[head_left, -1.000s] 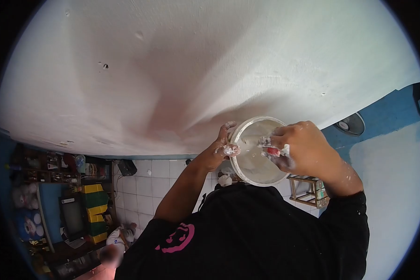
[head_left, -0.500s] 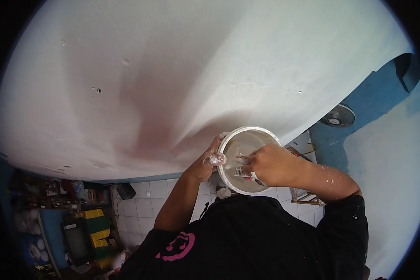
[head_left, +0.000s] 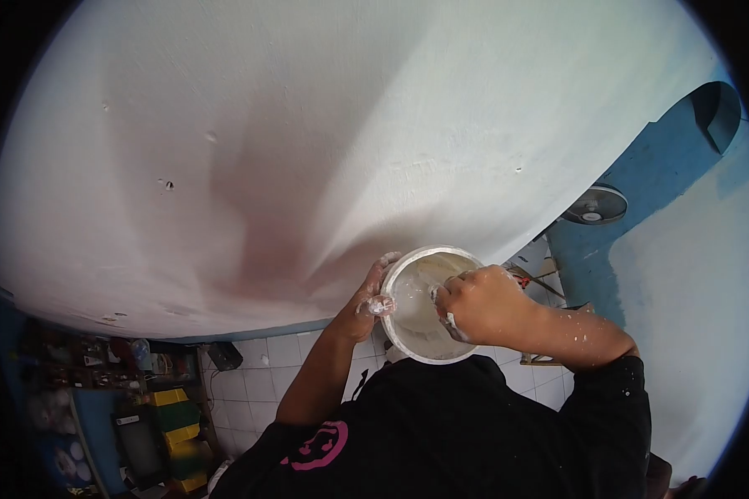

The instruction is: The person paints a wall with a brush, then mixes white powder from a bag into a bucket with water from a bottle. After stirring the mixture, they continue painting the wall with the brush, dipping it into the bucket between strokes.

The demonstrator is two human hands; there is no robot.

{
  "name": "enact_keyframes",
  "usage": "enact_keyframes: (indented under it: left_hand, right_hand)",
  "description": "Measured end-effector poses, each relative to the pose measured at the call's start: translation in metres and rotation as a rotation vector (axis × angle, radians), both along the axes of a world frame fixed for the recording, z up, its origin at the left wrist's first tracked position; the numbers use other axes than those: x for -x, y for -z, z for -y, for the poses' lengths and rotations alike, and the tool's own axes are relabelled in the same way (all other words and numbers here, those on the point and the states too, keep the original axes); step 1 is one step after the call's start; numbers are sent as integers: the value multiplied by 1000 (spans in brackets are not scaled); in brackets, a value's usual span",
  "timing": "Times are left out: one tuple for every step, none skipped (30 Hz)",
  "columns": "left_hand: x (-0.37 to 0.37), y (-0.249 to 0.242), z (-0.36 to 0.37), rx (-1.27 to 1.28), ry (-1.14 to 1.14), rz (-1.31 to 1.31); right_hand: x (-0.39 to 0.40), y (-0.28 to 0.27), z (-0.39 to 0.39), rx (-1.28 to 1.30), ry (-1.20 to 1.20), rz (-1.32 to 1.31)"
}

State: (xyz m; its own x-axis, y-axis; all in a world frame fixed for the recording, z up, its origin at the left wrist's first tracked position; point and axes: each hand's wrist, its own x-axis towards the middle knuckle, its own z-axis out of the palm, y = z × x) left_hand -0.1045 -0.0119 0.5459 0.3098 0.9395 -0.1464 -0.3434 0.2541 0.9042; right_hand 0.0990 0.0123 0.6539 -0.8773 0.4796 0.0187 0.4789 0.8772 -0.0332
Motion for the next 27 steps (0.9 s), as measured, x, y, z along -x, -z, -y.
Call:
enact_keyframes:
  left_hand:
    - [-1, 0, 2, -3, 0, -15]
    - [-1, -1, 3, -20, 13, -28]
    - [-1, -3, 3, -37, 29, -40]
    - [-2, -4, 3, -52, 46, -52]
    - [-3, -5, 1, -56, 41, -65]
    - [-6, -6, 1, -62, 37, -78]
    - [-8, -7, 2, -64, 32, -91]
    - [-11, -9, 4, -52, 27, -77]
    - [-15, -11, 4, -44, 22, -62]
    - [-18, -12, 5, -36, 17, -47]
    - [-21, -11, 7, -40, 14, -48]
    - [-24, -10, 6, -47, 10, -49]
    - [-27, -10, 7, -55, 6, -49]
    - [-29, -9, 7, -47, -1, -41]
    - [-30, -8, 7, -41, -8, -33]
    - [-31, -7, 7, -34, -14, -25]
    - [-32, -6, 8, -39, -13, -32]
    - [-33, -5, 8, -43, -13, -39]
    - [-32, -4, 8, -48, -15, -45]
    - [-32, -4, 9, -65, -6, -50]
    - [-33, -4, 11, -82, 1, -56]
    - [-33, -4, 12, -101, 5, -62]
    - [-33, -3, 13, -117, 7, -51]
    - [-33, 0, 12, -133, 8, -40]
    - [-33, 3, 13, -146, 10, -29]
    - [-34, 6, 12, -138, -5, -35]
    - [-33, 9, 13, -128, -18, -40]
  right_hand:
    - [-2, -1, 1, -7, -1, -12]
    - [-4, -2, 3, -13, -1, -25]
    - [-6, -4, 5, -21, 10, -27]
    - [-9, -6, 6, -27, 22, -29]
    - [-9, -7, 5, -35, 33, -31]
    - [-11, -7, 6, -28, 39, -42]
    - [-13, -6, 7, -16, 46, -53]
    - [-15, -5, 9, -6, 51, -64]
    - [-17, -4, 11, -9, 31, -67]
    - [-18, -1, 12, -11, 11, -69]
    - [-19, 2, 13, -14, -10, -70]
    - [-19, 6, 13, 20, -58, -81]
    - [-20, 10, 13, 53, -106, -91]
    - [-21, 11, 14, 84, -155, -100]
    - [-23, 9, 14, 104, -179, -108]
    - [-26, 6, 14, 124, -202, -118]
    - [-28, 5, 16, 148, -224, -127]
    - [-31, 4, 16, 128, -225, -126]
    - [-32, 3, 15, 107, -228, -125]
    - [-34, 3, 14, 84, -233, -122]
    - [-36, 5, 13, 28, -195, -135]
    - [-38, 9, 13, -29, -160, -149]
    - [-38, 11, 13, -88, -126, -163]
    - [-38, 8, 14, -71, -76, -114]
    - [-37, 5, 16, -52, -26, -65]
    - [-38, 4, 16, -32, 25, -16]
    - [-39, 6, 17, -28, 15, -26]
